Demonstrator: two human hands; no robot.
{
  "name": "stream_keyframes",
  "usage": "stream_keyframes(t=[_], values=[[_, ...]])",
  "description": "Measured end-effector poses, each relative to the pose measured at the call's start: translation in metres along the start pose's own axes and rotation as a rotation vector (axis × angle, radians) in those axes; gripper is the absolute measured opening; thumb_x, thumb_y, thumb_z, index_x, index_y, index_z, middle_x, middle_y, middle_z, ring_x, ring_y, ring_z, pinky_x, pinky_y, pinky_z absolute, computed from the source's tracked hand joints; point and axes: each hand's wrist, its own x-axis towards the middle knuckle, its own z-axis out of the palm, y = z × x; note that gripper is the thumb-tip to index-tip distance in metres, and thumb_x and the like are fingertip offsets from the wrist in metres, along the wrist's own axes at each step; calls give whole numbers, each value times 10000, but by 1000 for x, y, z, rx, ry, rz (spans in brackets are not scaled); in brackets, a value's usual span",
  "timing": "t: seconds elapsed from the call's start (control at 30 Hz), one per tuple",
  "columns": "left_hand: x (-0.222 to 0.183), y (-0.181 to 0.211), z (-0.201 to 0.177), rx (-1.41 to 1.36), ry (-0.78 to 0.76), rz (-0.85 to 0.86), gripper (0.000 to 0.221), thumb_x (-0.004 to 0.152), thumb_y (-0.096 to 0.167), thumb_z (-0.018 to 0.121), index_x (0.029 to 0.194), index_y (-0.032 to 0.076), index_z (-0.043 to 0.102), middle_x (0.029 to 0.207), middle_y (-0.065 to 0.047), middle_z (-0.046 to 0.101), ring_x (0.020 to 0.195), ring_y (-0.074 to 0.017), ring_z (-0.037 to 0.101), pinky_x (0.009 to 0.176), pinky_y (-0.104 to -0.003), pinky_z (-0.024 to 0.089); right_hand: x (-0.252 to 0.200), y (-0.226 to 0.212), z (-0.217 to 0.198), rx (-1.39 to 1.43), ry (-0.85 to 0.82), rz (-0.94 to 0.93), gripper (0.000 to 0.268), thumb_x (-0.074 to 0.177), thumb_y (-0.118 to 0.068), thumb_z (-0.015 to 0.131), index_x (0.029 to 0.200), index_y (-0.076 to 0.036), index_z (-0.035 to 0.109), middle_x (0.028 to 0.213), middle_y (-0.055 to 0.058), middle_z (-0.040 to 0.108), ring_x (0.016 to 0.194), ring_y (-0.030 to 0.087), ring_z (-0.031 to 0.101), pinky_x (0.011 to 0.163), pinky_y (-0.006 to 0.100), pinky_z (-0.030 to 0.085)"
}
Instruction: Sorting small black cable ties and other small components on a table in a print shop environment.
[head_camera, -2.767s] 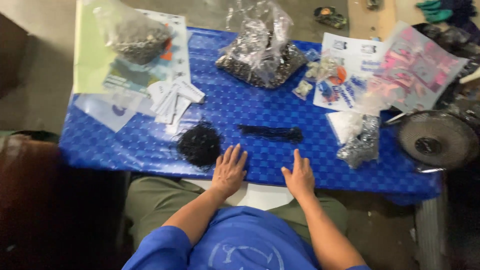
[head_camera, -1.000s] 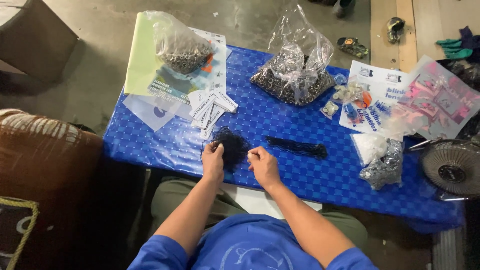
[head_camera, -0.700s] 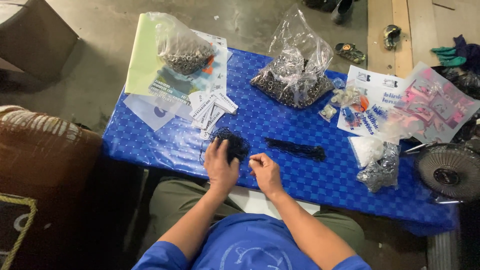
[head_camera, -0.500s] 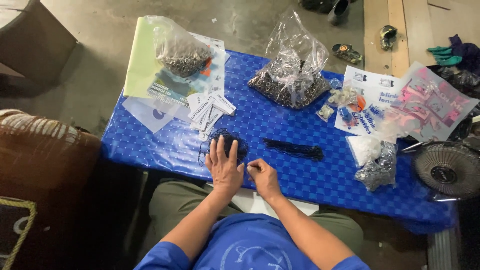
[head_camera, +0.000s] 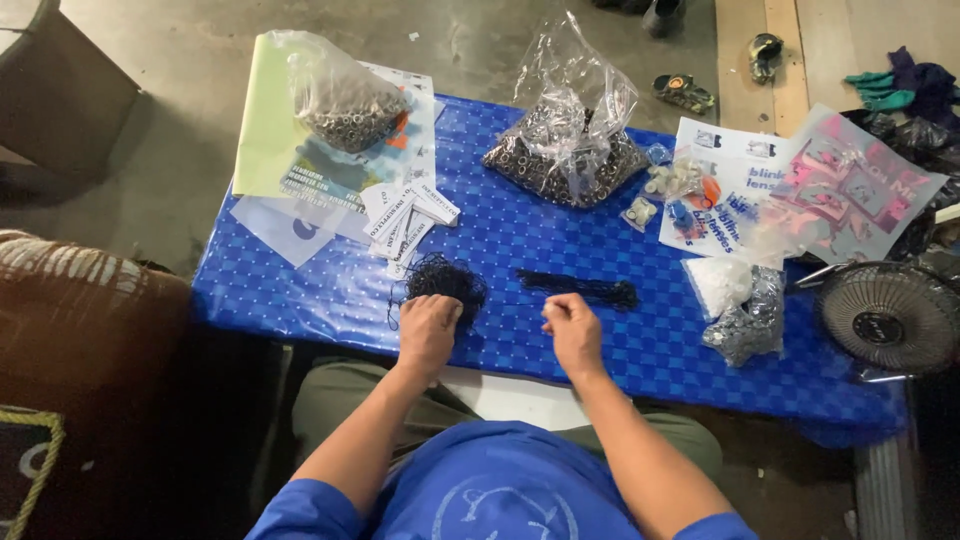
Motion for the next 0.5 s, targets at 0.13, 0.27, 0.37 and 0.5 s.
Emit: stream_keyframes(t=[0.13, 0.27, 0.37, 0.5], values=[[6, 1, -1, 6, 2, 11, 95, 943, 394, 663, 914, 307, 690, 787, 104, 668, 865, -102, 674, 938, -334, 460, 5, 12, -33, -90, 55, 1, 118, 910, -155, 686, 994, -97, 745, 708, 119, 714, 631, 207, 688, 596, 344, 589], [3, 15, 29, 15, -20, 34, 56, 904, 366, 693, 890, 314, 708, 722, 106, 634, 772, -112, 658, 784, -312, 494, 8, 26, -63, -238, 72, -80, 92, 933, -112, 693, 980, -96, 770, 790, 80, 722, 711, 197, 721, 622, 325, 597], [-10, 34, 47, 20, -143, 6, 37, 890, 307, 706, 919, 287, 714, 751, 81, 664, 768, -139, 680, 745, -312, 535, -1, 40, -81, -330, 61, -35, 101, 943, -131, 687, 1003, -81, 751, 802, 94, 721, 727, 217, 723, 648, 362, 598], [-16, 44, 84, 72, -288, -55, 75, 873, 298, 734, 925, 246, 719, 805, 47, 699, 802, -164, 708, 731, -314, 567, -10, 57, -96, -403, 30, 116, 123, 935, -165, 677, 1014, -93, 740, 790, 99, 747, 769, 232, 741, 688, 380, 599]])
